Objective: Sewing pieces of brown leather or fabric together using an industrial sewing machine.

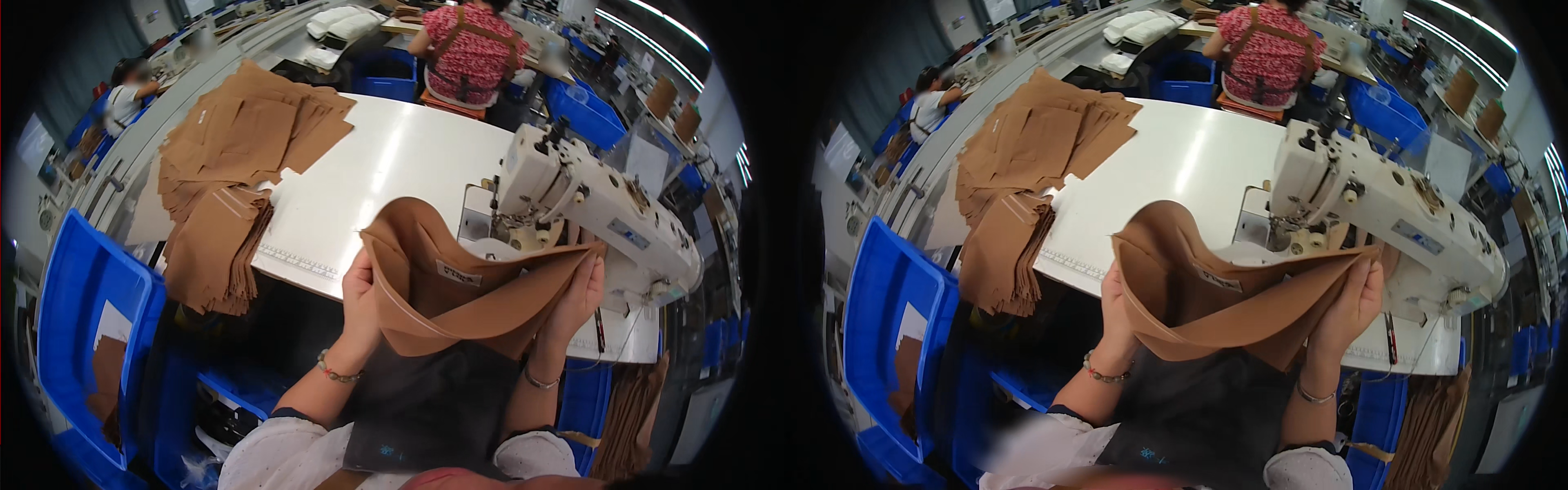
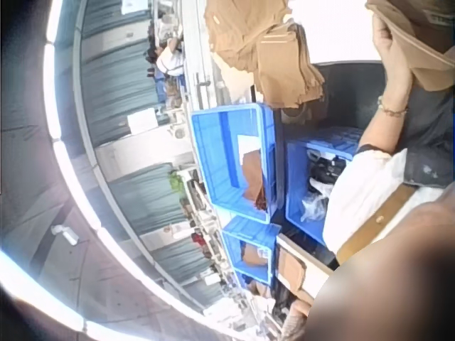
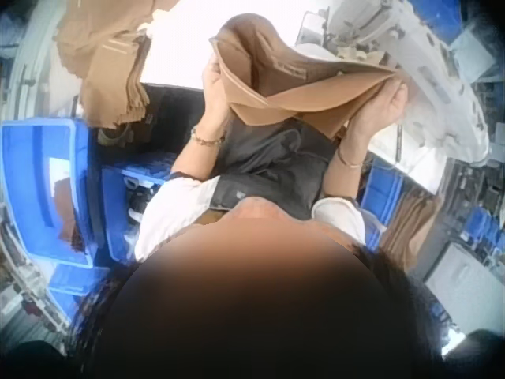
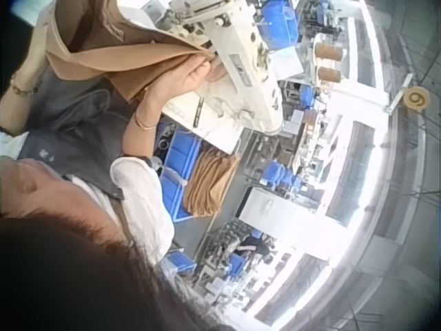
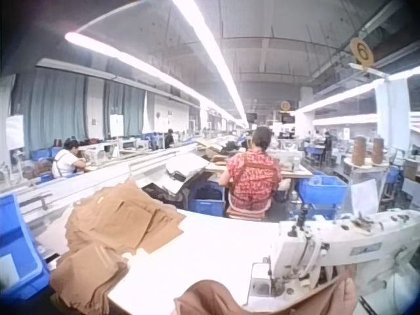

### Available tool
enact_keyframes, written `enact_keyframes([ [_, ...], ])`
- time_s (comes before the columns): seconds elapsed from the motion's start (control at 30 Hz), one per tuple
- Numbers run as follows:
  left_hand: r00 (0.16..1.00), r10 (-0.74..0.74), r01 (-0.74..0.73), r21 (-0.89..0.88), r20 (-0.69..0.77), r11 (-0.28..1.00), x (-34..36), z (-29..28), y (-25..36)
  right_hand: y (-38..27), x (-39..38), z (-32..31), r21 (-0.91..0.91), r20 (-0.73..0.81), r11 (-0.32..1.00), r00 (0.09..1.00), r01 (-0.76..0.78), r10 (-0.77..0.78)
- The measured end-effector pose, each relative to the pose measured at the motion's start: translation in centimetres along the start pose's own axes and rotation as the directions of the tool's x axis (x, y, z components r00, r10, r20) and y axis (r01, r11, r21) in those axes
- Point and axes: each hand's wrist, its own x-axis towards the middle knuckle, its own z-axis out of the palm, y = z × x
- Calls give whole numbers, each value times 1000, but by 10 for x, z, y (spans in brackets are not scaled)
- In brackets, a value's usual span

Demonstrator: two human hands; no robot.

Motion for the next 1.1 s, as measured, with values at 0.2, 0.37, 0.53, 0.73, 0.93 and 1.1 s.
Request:
enact_keyframes([
  [0.2,962,130,-113,82,-242,990,51,-6,16,6,19,-26,-33,-222,988,963,151,-154],
  [0.37,900,432,-281,684,-55,673,82,-21,4,19,16,-68,-324,-165,924,949,205,-268],
  [0.53,995,102,-7,1000,7,7,70,-18,-19,41,-11,-95,-874,112,461,987,153,-116],
  [0.73,993,98,-46,984,64,-173,69,-24,-32,18,-33,-71,-831,478,210,855,514,-203],
  [0.93,988,153,-27,1000,27,-1,71,-37,-34,32,-101,-16,-488,859,248,511,837,-35],
  [1.1,985,144,-92,996,91,2,74,-46,-30,-31,-93,-86,-668,745,387,573,636,342],
])
